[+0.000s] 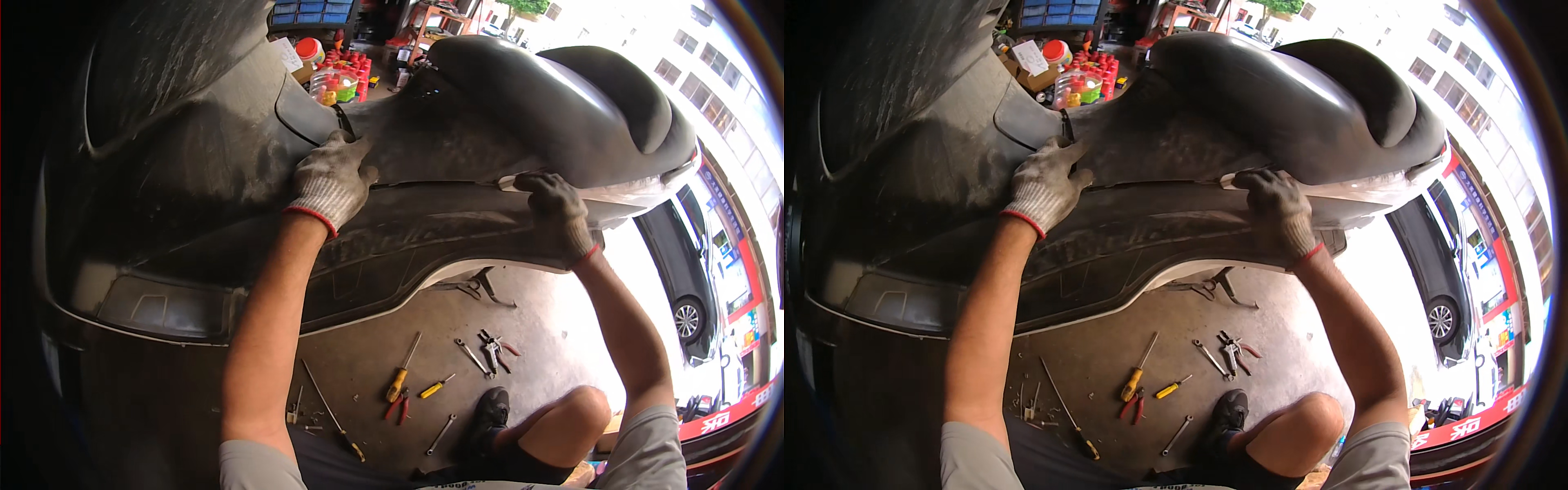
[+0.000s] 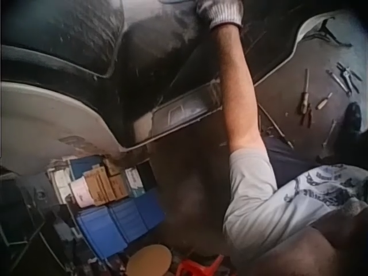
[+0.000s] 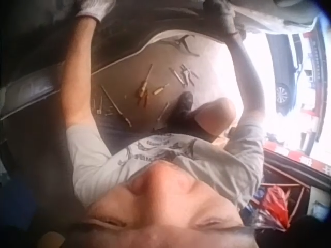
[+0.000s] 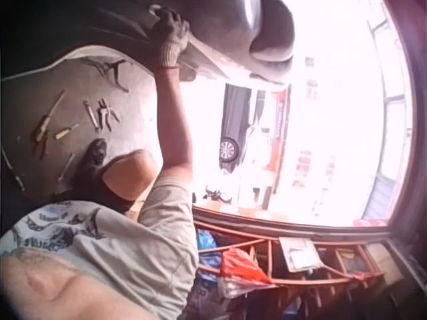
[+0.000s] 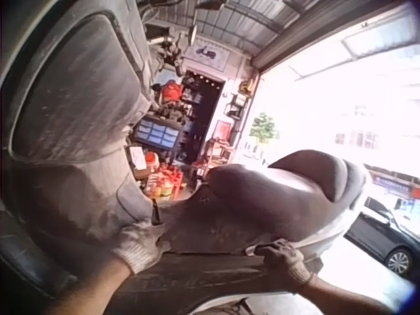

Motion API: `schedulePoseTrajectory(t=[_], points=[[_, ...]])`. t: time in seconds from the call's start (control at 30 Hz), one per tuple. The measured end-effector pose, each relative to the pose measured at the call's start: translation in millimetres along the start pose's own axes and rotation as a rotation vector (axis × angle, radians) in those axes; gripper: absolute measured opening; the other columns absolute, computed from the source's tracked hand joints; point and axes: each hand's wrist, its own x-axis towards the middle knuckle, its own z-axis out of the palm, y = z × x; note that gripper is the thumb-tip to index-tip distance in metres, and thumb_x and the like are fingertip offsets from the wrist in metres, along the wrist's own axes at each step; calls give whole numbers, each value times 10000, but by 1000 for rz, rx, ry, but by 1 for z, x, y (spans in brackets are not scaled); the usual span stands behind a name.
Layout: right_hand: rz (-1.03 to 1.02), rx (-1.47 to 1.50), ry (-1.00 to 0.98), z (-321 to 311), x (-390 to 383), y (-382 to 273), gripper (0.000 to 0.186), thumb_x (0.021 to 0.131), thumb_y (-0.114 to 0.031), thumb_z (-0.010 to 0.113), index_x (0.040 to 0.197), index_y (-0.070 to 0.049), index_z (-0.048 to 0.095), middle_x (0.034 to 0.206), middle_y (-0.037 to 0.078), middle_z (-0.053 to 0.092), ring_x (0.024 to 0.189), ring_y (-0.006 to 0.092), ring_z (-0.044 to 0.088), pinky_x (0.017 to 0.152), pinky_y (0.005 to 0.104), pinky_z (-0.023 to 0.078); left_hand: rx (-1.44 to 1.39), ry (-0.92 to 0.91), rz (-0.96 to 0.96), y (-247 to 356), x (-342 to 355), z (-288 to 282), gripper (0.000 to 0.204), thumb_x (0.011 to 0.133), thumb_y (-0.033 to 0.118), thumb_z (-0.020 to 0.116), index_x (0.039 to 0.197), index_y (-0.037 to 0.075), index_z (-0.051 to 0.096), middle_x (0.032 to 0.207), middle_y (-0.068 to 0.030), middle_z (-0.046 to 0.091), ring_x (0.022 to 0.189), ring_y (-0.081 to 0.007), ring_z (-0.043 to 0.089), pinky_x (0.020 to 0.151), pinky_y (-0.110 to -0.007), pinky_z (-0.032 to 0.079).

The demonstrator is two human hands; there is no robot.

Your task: Removing and adjusting the plastic body panels of a motorcycle using tools.

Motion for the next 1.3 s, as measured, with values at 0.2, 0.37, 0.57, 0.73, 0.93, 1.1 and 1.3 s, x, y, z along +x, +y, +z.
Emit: schedulePoseTrajectory(t=[0.2, 0.37, 0.57, 0.73, 0.93, 1.1, 1.3], points=[[135, 149, -56, 29, -35, 8, 305, 875, -111, 625, 1170, -138, 696, 1177, 109, 690, 1110, 326, 641, 969, 443, 495, -16, 33, 33, -7, -2, 2, 519, 885, 302, 713, 1381, 195, 604, 1305, -194, 598, 1199, -387, 603, 1019, -483, 490], [150, 128, -44, 22, -20, 8, 294, 883, -108, 616, 1166, -133, 692, 1166, 113, 687, 1124, 333, 631, 970, 446, 494, -18, 25, 49, -2, -2, 5, 511, 869, 291, 736, 1352, 159, 633, 1315, -168, 604, 1198, -369, 607, 1018, -470, 492], [14, 35, -96, 3, 67, -34, 288, 902, -118, 598, 1176, -120, 685, 1219, 112, 678, 1170, 335, 616, 998, 444, 490, -77, 8, 23, -8, -3, 7, 515, 850, 256, 763, 1341, 159, 640, 1297, -159, 607, 1192, -362, 612, 1013, -461, 496], [-323, -171, -292, 10, 172, -72, 358, 969, -219, 542, 1292, -124, 664, 1317, 162, 651, 1226, 344, 624, 1034, 432, 511, -52, 64, 78, -10, -3, 8, 513, 856, 280, 765, 1340, 175, 631, 1277, -155, 608, 1164, -359, 625, 998, -476, 502], [-332, -537, -500, 71, 259, -95, 344, 956, -200, 529, 1237, -83, 689, 1164, 117, 731, 1103, 335, 697, 867, 477, 578, -61, 15, 80, -14, -3, 7, 522, 874, 304, 749, 1360, 175, 612, 1245, -177, 607, 1151, -373, 627, 979, -488, 508], [-278, -537, -630, 86, 300, -93, 435, 966, -306, 460, 1223, -75, 725, 1255, 134, 705, 1144, 316, 681, 927, 481, 547, -84, 0, 123, -17, -1, 10, 508, 854, 308, 755, 1315, 151, 612, 1245, -173, 605, 1143, -374, 633, 952, -492, 523], [-133, -426, -716, 111, 314, -91, 549, 1016, -390, 340, 1342, -85, 659, 1419, 137, 611, 1318, 315, 576, 1098, 438, 438, -75, 50, 157, -23, -4, 15, 544, 830, 312, 775, 1323, 175, 594, 1254, -161, 601, 1121, -374, 645, 927, -497, 532]])
